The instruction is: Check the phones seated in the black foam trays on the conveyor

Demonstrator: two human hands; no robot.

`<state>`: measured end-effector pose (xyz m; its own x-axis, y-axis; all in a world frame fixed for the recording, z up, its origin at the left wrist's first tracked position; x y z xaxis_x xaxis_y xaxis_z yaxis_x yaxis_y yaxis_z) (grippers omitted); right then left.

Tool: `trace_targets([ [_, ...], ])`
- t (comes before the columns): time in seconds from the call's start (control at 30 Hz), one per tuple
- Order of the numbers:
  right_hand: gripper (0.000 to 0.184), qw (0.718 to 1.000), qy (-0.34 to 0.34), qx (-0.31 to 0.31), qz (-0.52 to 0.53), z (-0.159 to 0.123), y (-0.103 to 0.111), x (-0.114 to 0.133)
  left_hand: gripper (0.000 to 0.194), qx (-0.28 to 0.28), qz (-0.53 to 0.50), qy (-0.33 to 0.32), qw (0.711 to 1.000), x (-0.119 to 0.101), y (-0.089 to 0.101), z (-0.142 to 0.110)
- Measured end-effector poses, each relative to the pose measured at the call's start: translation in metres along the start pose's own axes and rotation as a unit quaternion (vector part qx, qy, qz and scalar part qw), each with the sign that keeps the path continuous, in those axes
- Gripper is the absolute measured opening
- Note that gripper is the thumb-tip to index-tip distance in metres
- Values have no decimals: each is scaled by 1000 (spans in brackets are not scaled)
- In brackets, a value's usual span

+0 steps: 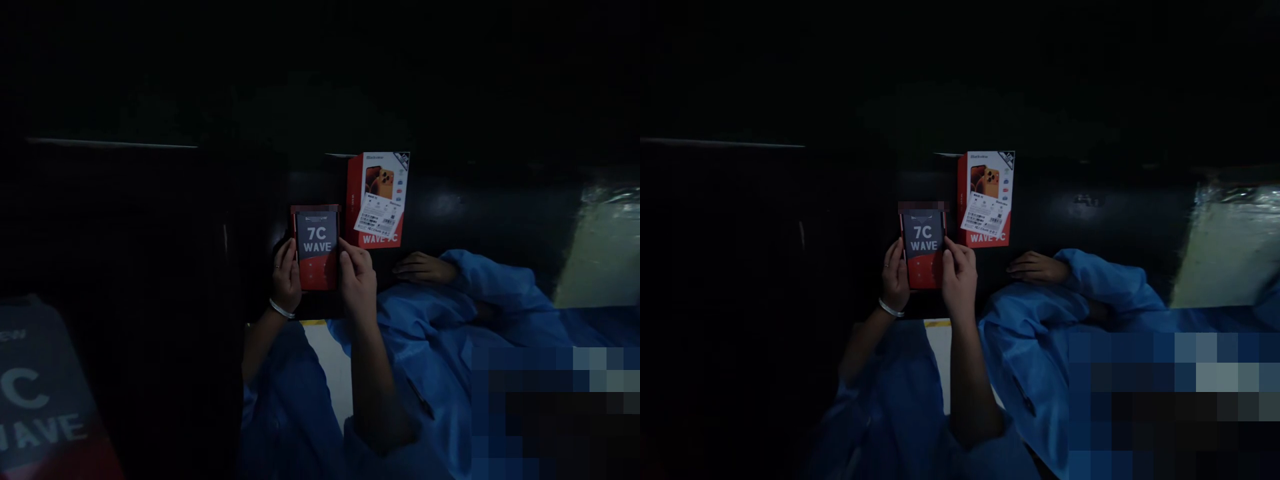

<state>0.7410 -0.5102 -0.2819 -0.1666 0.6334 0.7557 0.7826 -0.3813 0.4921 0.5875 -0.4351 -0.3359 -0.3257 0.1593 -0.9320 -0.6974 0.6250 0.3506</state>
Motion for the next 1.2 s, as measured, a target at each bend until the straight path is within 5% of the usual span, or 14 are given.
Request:
trace_targets([
  [0.23, 41, 993, 61, -10, -105, -3, -1, 5, 46, -1, 9, -18, 1000, -4, 0, -1],
  [0.37, 40, 960, 147, -48, -235, -7, -9, 27, 46, 1, 22, -17, 1000, -3, -1, -2],
  [0.5, 30, 937, 155, -45, -309, 0, -19, 36, 46, 0, 32, -19, 999, -3, -1, -4],
  [0.67, 41, 955, 156, -71, -243, -13, -2, 32, 46, -4, 26, -16, 1000, -4, 0, -4],
  [0.83, 47, 973, 126, -110, -157, -37, 17, 2, 46, -1, 38, -14, 999, -6, 0, -3],
  [1.0, 48, 987, 94, -71, -111, -44, 7, -24, 45, -1, 41, -3, 999, -4, 1, -4],
  [1.2, 43, 991, 100, -15, -91, -45, -9, -24, 45, -1, 35, 0, 999, -3, 1, -4],
])
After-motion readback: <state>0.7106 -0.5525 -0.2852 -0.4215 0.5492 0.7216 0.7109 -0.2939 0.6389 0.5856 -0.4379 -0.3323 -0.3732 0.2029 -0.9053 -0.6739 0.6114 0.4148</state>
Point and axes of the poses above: each hand's wrist, its own z-axis towards the middle knuckle, its own y-axis out of the back of the hand, x = y × z, the point moved 9 cm from there along z, towards the middle knuckle, and after that the axes turned 14 degrees about x, right-handed, at the moved point
